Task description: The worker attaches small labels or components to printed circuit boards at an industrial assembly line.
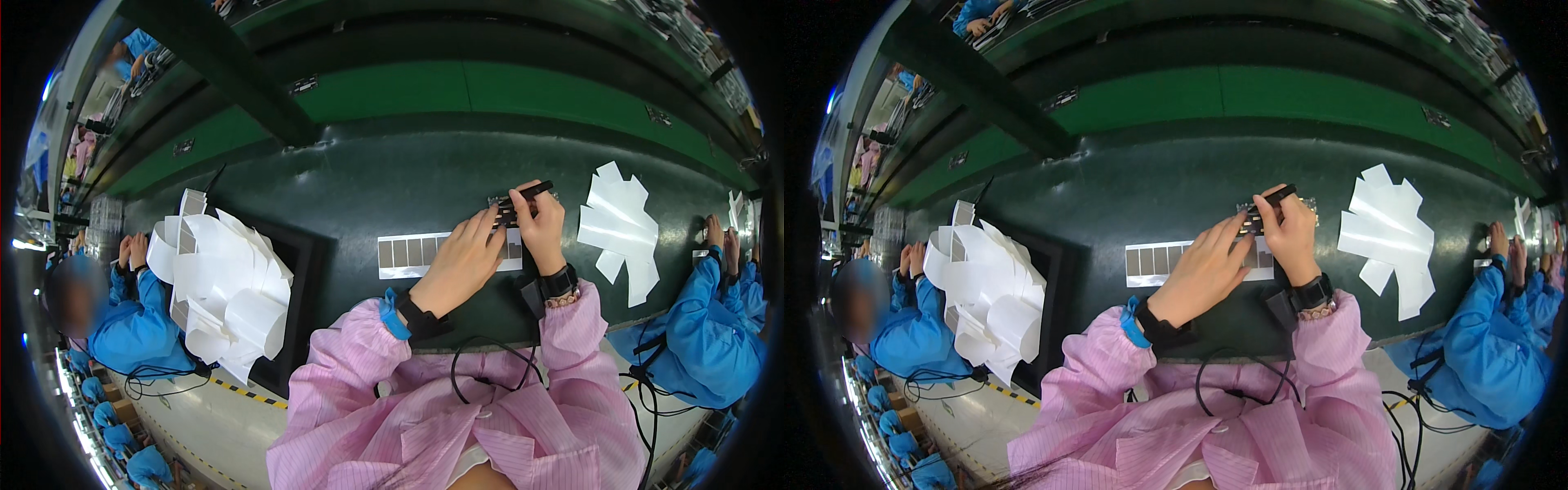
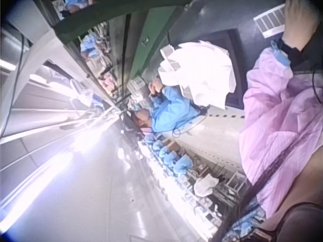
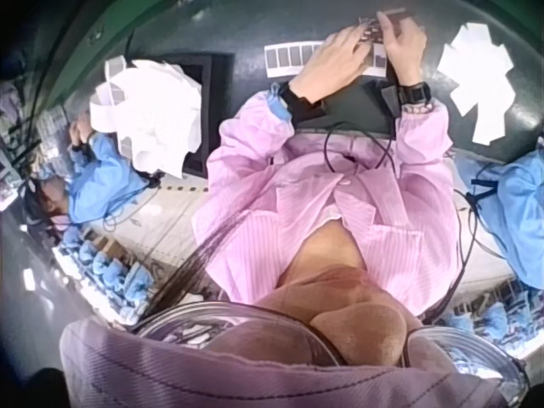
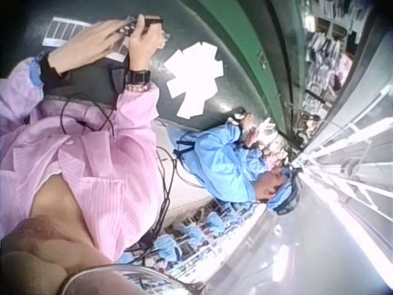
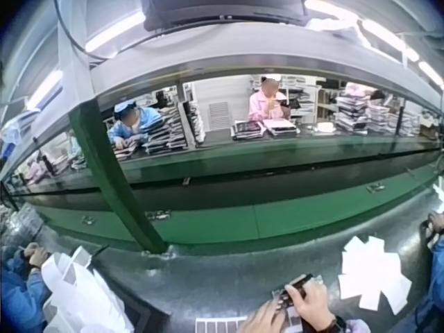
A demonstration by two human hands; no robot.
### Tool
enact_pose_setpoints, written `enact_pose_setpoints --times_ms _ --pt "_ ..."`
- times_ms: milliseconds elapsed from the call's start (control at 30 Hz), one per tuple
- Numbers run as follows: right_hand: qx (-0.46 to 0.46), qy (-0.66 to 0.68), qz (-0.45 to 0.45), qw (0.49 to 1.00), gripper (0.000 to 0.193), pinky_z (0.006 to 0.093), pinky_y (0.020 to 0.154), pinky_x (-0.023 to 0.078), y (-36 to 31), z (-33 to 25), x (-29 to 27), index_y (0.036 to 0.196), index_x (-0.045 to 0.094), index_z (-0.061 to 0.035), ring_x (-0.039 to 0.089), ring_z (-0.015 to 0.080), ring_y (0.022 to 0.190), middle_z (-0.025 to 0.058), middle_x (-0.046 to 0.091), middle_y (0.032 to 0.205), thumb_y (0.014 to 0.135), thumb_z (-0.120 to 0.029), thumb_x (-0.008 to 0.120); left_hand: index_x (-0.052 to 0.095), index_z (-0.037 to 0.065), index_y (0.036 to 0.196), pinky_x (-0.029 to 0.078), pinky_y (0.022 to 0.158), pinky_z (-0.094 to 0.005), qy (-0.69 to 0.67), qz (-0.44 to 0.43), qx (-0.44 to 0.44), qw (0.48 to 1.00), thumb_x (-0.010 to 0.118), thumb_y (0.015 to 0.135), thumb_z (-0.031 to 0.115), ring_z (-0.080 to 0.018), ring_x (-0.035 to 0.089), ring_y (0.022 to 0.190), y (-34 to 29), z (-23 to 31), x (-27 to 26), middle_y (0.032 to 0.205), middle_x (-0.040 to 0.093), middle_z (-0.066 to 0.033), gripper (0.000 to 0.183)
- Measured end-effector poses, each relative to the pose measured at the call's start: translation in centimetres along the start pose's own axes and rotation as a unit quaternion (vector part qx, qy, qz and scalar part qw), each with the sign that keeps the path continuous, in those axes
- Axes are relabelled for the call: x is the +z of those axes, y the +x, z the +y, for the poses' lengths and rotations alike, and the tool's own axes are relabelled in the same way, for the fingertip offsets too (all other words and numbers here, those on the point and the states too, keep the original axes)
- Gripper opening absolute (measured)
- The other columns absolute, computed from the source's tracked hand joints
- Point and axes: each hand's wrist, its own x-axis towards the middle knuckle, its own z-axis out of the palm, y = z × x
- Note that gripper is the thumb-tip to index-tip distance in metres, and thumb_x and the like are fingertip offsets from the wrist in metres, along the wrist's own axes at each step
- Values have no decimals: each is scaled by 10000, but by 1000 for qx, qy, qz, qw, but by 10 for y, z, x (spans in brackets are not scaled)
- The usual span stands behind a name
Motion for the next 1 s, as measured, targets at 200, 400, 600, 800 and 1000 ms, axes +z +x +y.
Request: enact_pose_setpoints --times_ms 200,400,600,800,1000 --pt "-5 3 31 1000 56 239 506 447 -8 -7 -11 885 632 -3 582 110 543 76 630 738 870 -54 647 516 -8 1151 416 959 -382 40 -7 -4 999 698 759 172 -320 460 1211 2 2 4 1313 461 -207 468" --pt "86 44 27 995 77 225 496 438 -43 -3 -33 895 638 6 584 97 521 50 628 694 856 -53 668 545 9 1096 422 965 -394 10 2 23 1000 689 769 169 -311 475 1185 -4 16 -14 1307 475 -184 392" --pt "61 11 4 998 63 234 484 428 -51 -15 -39 848 645 7 591 103 520 56 625 683 847 -49 675 545 -19 1074 434 956 -377 -22 -70 36 997 664 798 186 -283 482 1181 -19 35 -11 1308 482 -156 364" --pt "28 -6 -23 999 58 223 491 424 -53 -15 -39 857 624 17 561 81 521 36 599 673 872 -36 642 542 -15 1123 421 958 -355 -4 -67 40 997 664 793 193 -267 475 1182 -20 35 -6 1309 485 -138 409" --pt "43 5 -21 999 60 236 476 421 -53 -14 -38 850 639 11 583 107 508 53 611 680 852 -42 666 543 -14 1138 417 957 -348 17 -62 35 997 667 787 194 -261 477 1179 -21 37 -7 1308 489 -131 426"
